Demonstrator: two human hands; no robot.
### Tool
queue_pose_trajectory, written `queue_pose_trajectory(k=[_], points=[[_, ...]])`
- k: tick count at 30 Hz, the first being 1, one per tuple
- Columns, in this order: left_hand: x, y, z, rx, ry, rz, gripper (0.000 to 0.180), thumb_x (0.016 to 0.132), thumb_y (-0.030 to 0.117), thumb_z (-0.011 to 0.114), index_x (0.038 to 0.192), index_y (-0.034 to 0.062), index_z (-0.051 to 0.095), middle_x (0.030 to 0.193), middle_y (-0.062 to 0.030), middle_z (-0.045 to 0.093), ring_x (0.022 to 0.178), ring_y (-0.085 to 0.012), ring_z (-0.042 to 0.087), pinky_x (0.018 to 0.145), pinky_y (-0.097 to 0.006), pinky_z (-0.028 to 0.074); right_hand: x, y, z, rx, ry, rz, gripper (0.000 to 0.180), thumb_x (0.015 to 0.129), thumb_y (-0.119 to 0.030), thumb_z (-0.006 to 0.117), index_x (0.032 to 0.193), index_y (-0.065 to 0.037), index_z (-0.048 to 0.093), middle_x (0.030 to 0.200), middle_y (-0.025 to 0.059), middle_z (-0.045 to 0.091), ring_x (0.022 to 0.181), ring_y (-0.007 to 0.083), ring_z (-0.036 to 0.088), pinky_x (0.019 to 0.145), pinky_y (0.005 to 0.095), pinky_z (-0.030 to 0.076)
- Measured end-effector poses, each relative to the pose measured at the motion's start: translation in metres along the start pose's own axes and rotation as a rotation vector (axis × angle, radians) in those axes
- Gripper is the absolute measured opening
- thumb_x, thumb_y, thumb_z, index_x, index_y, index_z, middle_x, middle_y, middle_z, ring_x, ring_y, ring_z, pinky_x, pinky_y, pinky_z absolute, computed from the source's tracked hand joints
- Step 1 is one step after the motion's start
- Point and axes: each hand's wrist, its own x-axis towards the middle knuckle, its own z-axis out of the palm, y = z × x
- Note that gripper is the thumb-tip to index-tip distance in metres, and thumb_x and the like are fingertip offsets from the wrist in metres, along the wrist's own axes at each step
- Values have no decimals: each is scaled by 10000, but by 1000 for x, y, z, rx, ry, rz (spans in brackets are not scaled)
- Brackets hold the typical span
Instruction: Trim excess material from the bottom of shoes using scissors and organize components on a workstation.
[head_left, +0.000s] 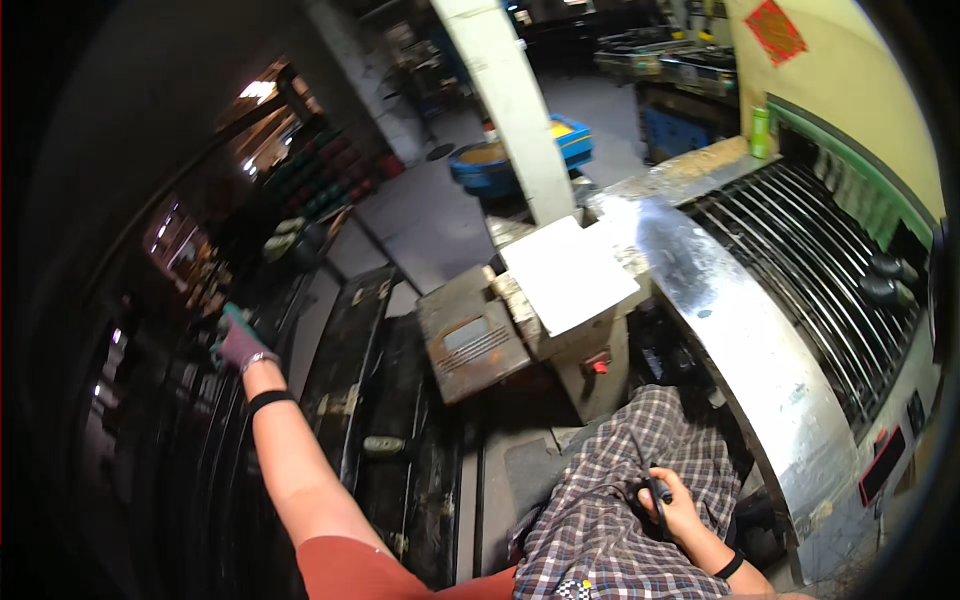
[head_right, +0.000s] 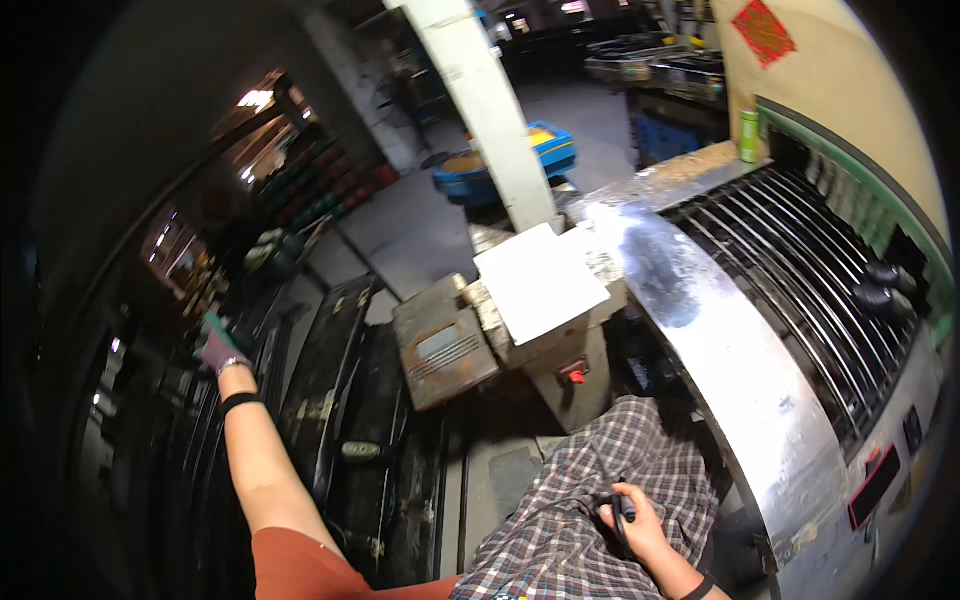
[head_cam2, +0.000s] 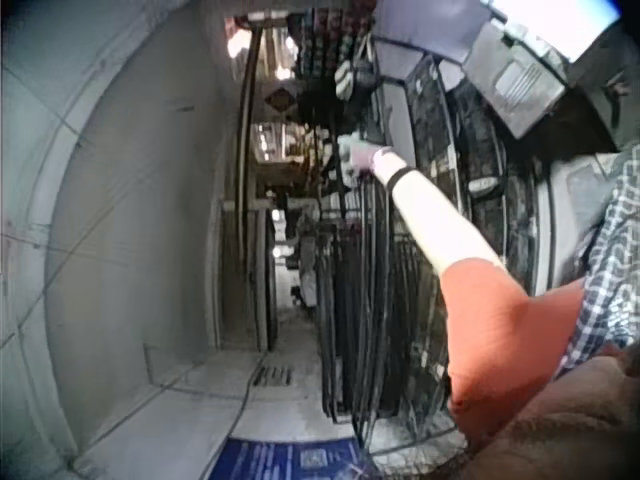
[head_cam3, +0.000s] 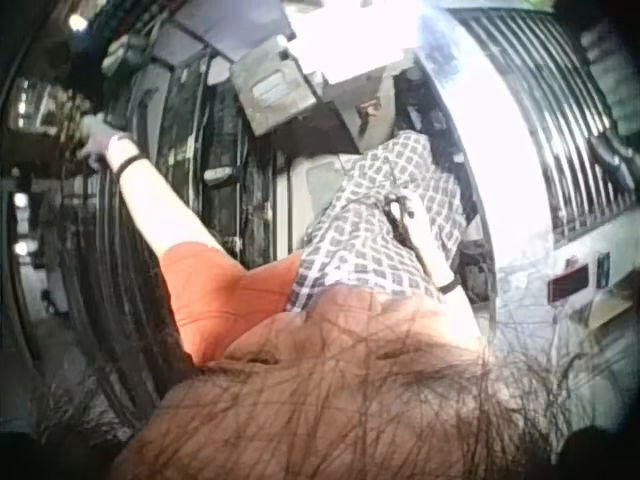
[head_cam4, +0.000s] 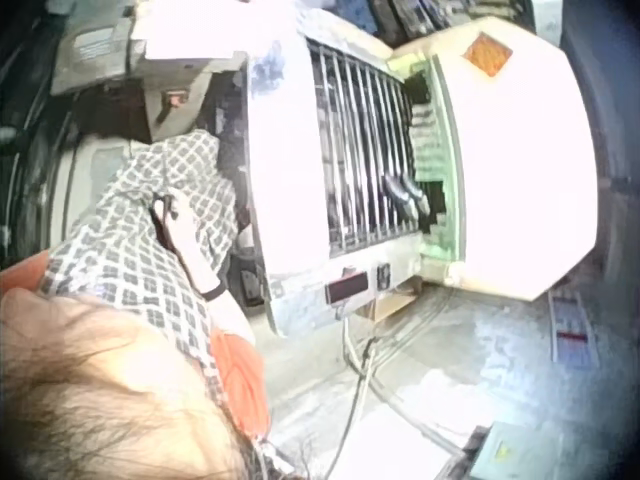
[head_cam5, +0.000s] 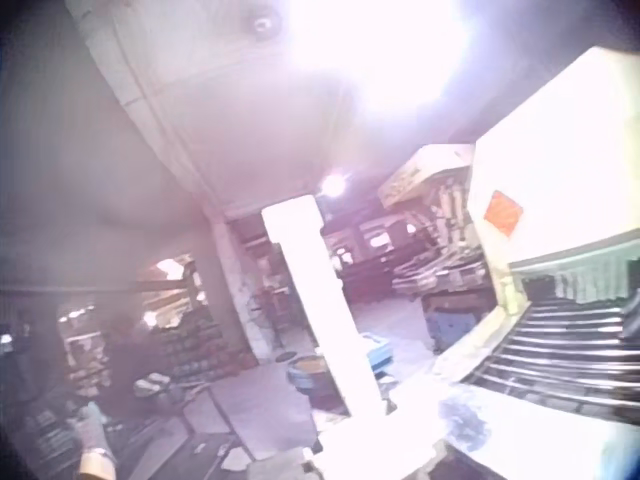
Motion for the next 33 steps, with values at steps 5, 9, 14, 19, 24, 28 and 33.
queue_pose_trajectory(k=[5, 9, 14, 19, 24, 28, 33], points=[[-60, -4, 5, -192, -109, 257, 844, 780, 512, 682, 1296, -96, 405, 1262, -385, 448, 1170, -434, 506, 940, -445, 454, -18, -59, -23, -47, 99, -103, 500, 758, -245, 794, 1172, -76, 569, 858, 25, 623, 773, 93, 568, 712, 248, 474], [-192, 29, -59, -254, -81, 725, 676, 867, 306, 668, 1361, -48, 373, 1339, -284, 450, 1203, -367, 496, 979, -429, 428, -39, -72, -82, -179, 327, -183, 454, 705, -128, 805, 1115, -96, 613, 742, 1, 590, 631, 87, 553, 601, 247, 482], [-413, 42, -88, -728, -1084, 749, 578, 915, 116, 612, 1416, 28, 337, 1388, -138, 412, 1227, -209, 449, 1008, -348, 406, -77, -77, -165, -651, 814, -324, 459, 660, -28, 685, 1106, -53, 579, 876, 147, 633, 792, 340, 622, 714, 388, 511], [-649, 55, -178, -842, -1935, 804, 656, 849, 94, 662, 1415, -3, 343, 1411, -147, 424, 1307, -228, 399, 1068, -333, 339, -120, -50, -205, -848, 1080, -112, 462, 663, -17, 652, 1114, -53, 561, 845, 167, 604, 770, 372, 601, 669, 429, 478], [-826, 69, -254, -742, -2218, 1227, 851, 785, 399, 697, 1423, 6, 294, 1350, -270, 431, 1236, -417, 435, 1040, -433, 369, -147, -18, -216, -979, 1211, 69, 479, 650, -44, 659, 1120, -73, 571, 761, 143, 561, 710, 358, 578, 624, 438, 455], [-926, 82, -299, -834, -2311, 1426, 925, 771, 457, 694, 1435, -12, 254, 1362, -297, 397, 1238, -419, 429, 1041, -429, 374, -138, -19, -226, -939, 1233, 35, 495, 614, -68, 653, 1101, -55, 568, 717, 123, 547, 645, 349, 544, 592, 450, 430], [-1045, 101, -346, -937, -2121, 1854, 973, 755, 534, 676, 1406, -70, 279, 1410, -281, 353, 1263, -403, 427, 1047, -409, 380, -148, -2, -226, -931, 1143, 231, 479, 639, -242, 708, 1095, -140, 606, 698, 91, 567, 610, 320, 575, 546, 426, 454]])
